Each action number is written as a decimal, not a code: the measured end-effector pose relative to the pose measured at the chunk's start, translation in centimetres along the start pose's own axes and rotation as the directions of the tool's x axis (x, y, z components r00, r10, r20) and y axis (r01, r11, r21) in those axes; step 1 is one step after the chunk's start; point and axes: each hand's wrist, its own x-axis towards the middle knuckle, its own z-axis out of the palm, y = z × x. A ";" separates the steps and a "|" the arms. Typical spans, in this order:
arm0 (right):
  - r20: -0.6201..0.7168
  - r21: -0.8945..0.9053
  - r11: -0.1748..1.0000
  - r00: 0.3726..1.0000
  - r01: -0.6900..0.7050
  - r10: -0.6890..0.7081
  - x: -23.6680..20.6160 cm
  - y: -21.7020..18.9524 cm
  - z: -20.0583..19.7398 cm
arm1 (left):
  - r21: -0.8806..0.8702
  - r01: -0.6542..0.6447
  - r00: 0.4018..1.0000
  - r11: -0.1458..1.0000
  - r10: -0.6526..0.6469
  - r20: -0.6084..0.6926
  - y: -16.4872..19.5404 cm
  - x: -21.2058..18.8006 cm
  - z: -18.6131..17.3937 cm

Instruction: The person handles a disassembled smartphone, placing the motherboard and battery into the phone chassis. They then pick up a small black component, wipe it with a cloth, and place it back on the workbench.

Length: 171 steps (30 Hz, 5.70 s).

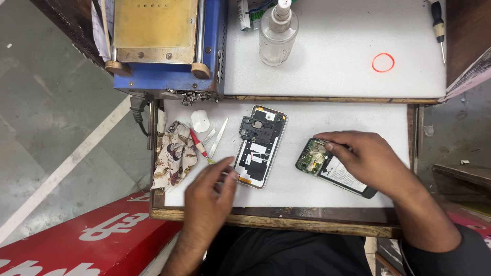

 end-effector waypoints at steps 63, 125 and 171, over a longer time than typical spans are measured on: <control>-0.253 -0.454 0.860 0.892 0.234 -0.376 -0.9 6.6 6.4 | 0.488 -0.625 0.781 0.610 0.498 0.377 6.7 3.5 11.8; -0.498 -0.241 0.929 0.787 0.279 -0.365 -3.7 6.4 5.7 | 0.290 -0.119 0.937 0.950 0.204 -0.283 -0.6 7.9 1.5; -0.455 -0.225 0.935 0.818 0.276 -0.351 -4.6 6.8 5.1 | 0.462 -0.311 0.836 0.830 0.470 -0.282 2.0 1.3 -5.4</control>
